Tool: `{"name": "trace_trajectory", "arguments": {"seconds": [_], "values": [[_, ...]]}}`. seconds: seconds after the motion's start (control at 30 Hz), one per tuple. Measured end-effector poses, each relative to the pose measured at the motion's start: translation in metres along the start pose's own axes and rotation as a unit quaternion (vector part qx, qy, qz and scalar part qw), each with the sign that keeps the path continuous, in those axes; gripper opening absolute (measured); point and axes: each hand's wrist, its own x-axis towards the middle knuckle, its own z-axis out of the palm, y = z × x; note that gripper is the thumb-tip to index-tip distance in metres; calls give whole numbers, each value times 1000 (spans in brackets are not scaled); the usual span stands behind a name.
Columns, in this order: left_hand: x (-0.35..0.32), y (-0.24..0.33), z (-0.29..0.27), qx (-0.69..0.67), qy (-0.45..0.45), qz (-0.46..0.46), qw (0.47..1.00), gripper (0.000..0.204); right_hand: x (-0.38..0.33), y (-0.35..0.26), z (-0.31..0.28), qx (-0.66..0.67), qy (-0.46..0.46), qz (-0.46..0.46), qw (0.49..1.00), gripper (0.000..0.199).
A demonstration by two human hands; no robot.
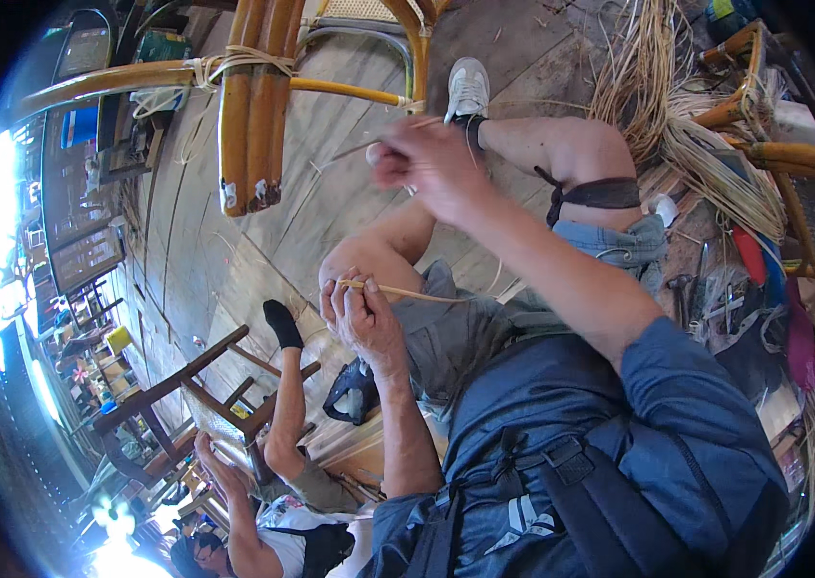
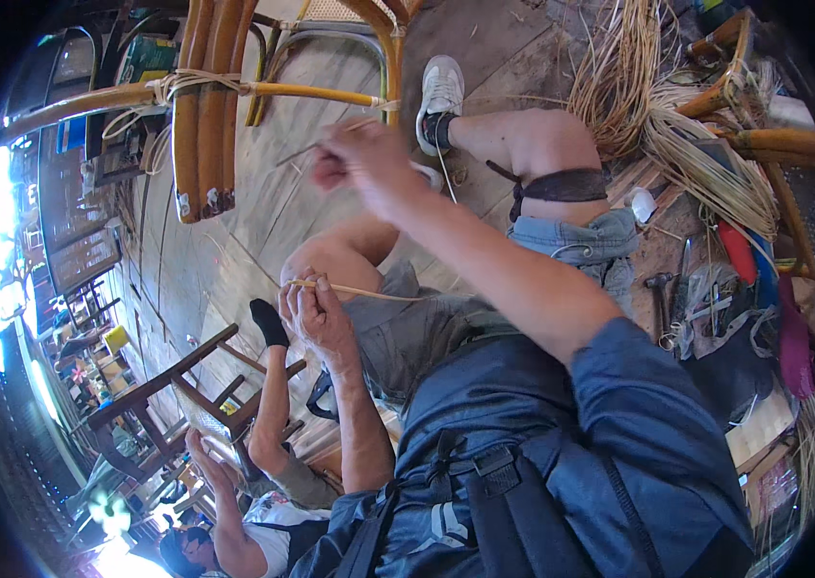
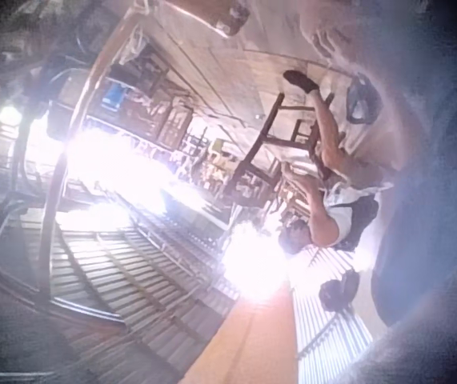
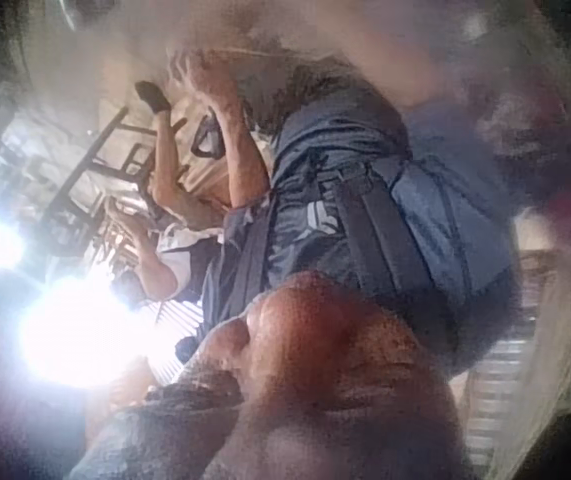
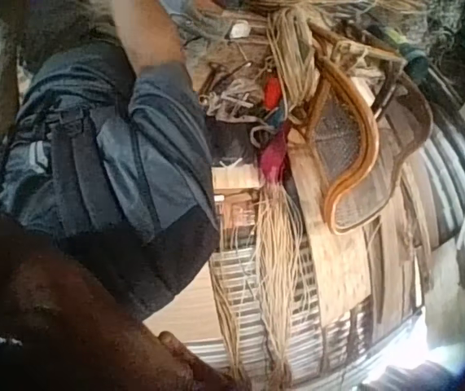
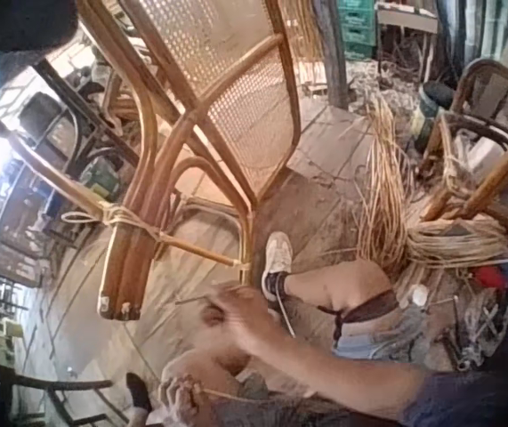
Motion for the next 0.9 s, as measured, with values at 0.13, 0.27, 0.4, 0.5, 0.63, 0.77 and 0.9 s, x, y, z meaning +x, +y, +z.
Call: {"name": "trace_trajectory", "arguments": {"seconds": [0.13,0.27,0.4,0.5,0.63,0.77,0.9], "values": [[1,-7,0,-1,-24,1,1000,12,-62,-105,-57,-186,96,-158,965,16],[2,-5,0,-9,-28,10,1000,15,-150,-197,-128,-485,352,-193,777,15],[3,4,-1,-30,-25,-23,999,17,-210,-202,-179,-608,388,-202,662,13],[4,9,-2,-50,-29,-37,998,21,-231,-177,-209,-586,420,-153,676,13],[5,9,-2,-31,-30,-33,999,23,-235,-157,-239,-679,407,-143,594,13],[3,6,-2,19,-26,-10,999,23,-234,-149,-244,-760,322,-170,538,15],[3,3,0,-6,-21,-28,999,20,-242,-149,-242,-668,396,-108,620,15]]}}
